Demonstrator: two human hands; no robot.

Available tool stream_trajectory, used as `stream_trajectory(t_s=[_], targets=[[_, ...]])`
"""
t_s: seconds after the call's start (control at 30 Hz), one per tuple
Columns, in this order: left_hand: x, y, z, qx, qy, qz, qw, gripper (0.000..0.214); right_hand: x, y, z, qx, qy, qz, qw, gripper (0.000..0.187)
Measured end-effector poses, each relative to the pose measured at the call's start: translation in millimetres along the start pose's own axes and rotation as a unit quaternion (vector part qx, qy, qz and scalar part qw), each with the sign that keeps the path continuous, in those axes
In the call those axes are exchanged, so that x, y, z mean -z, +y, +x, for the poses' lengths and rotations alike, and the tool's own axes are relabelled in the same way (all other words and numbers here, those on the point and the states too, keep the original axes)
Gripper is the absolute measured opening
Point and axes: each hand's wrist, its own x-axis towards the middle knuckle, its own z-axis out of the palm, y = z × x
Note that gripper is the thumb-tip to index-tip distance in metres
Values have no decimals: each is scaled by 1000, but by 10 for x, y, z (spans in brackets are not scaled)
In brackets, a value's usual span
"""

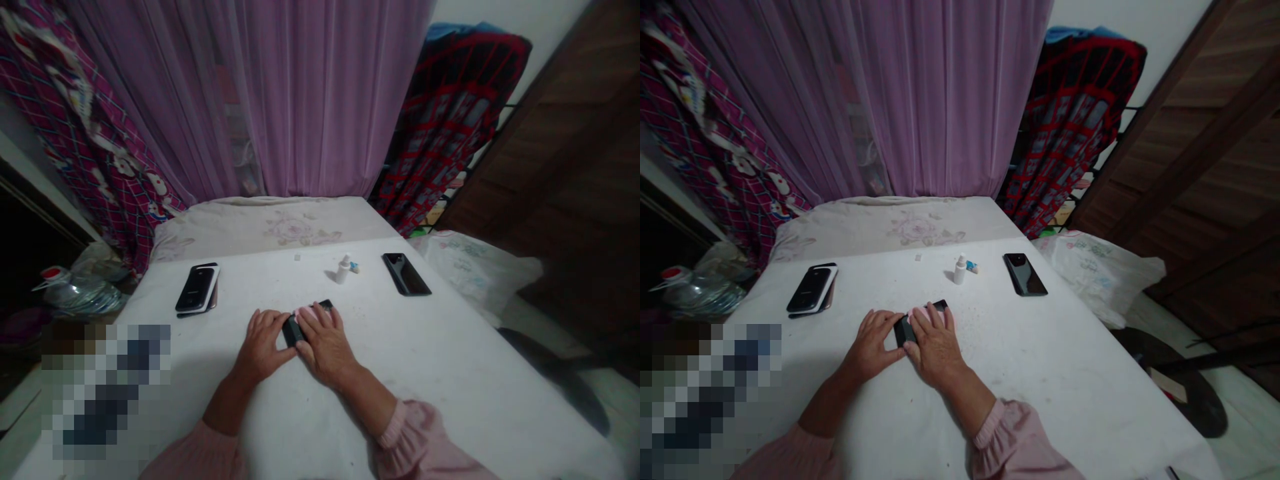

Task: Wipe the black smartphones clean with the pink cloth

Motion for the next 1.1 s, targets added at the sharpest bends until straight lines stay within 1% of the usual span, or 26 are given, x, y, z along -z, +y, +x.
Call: stream_trajectory(t_s=[0.07, 0.13, 0.23, 0.3, 0.37, 0.47, 0.53, 0.63, 0.73, 0.83, 0.97, 1.1], targets=[[-2, 3, -3, 1, 3, -3, 1000, 56, -26, -82, -41, 27, -1, 14, 1000, 56], [-9, 4, -6, 2, 7, -5, 1000, 56, -34, -108, -107, 51, 2, 20, 999, 57], [-20, 1, -8, 2, 14, -6, 1000, 57, -1, -19, -217, 62, 1, 13, 998, 55], [-21, 0, -6, 1, 14, -8, 1000, 59, 41, 109, -271, 37, 3, -2, 999, 53], [-14, 3, -4, 2, 8, -10, 1000, 59, 79, 257, -293, -4, 6, -26, 1000, 51], [3, 8, -1, 3, 5, -10, 1000, 58, 101, 447, -262, -54, 20, -38, 998, 47], [10, 3, -1, 1, 6, -9, 1000, 57, 96, 529, -206, -66, 31, -25, 997, 44], [7, -22, -3, -4, 1, -9, 1000, 58, 84, 584, -98, -51, 38, 0, 998, 43], [-5, -49, -4, -7, -5, -11, 1000, 59, 77, 574, -20, -33, 28, 6, 999, 43], [-12, -47, -3, -6, 3, -9, 1000, 58, 65, 498, -27, -24, 19, -2, 1000, 46], [-9, -10, -2, -2, 15, -3, 1000, 55, 42, 315, -142, 6, 5, -6, 1000, 51], [-24, -10, -6, 0, 12, 1, 1000, 59, 34, 144, -274, 39, -3, 6, 999, 55]])
